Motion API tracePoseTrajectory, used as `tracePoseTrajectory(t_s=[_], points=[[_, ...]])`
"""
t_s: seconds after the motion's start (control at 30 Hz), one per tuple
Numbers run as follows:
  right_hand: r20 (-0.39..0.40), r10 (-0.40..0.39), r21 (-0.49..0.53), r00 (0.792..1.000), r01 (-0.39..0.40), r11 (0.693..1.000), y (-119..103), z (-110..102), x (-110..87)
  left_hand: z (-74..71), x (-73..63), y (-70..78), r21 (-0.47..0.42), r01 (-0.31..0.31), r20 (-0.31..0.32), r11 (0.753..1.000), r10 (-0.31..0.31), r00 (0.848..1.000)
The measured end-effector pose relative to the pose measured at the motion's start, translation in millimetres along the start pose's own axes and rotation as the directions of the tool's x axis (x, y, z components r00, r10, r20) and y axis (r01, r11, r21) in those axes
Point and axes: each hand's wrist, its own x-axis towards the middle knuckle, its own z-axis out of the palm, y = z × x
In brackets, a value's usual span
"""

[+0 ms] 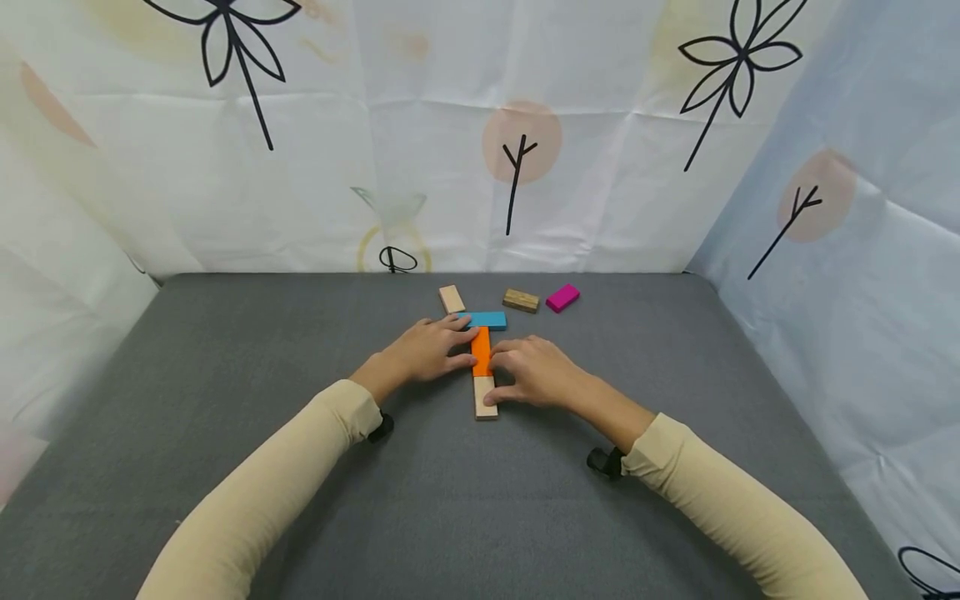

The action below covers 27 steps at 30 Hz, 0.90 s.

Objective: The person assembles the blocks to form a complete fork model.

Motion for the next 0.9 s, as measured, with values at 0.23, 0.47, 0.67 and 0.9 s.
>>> tracePoseTrajectory(t_s=[0.23,0.47,0.67,0.9], points=[[0.043,0.143,0.118,0.989,-0.147,0.982,16,-5,3.9,-0.4,-0.1,1.5,-0.031,0.015,-0.008,0.999,-0.016,1.0],[-0.052,0.364,0.111,0.93,-0.357,0.928,45,-5,8.4,-2.5,1.6,1.7,-0.011,0.009,-0.016,1.0,-0.009,1.0],[-0.056,0.458,0.15,0.887,-0.446,0.883,61,0,13.5,-2.3,0.5,1.4,-0.016,0.01,-0.019,1.0,-0.01,1.0],[-0.064,0.446,0.176,0.893,-0.43,0.886,68,5,20.6,-0.9,0.6,0.2,-0.023,0.021,-0.018,1.0,-0.021,1.0]])
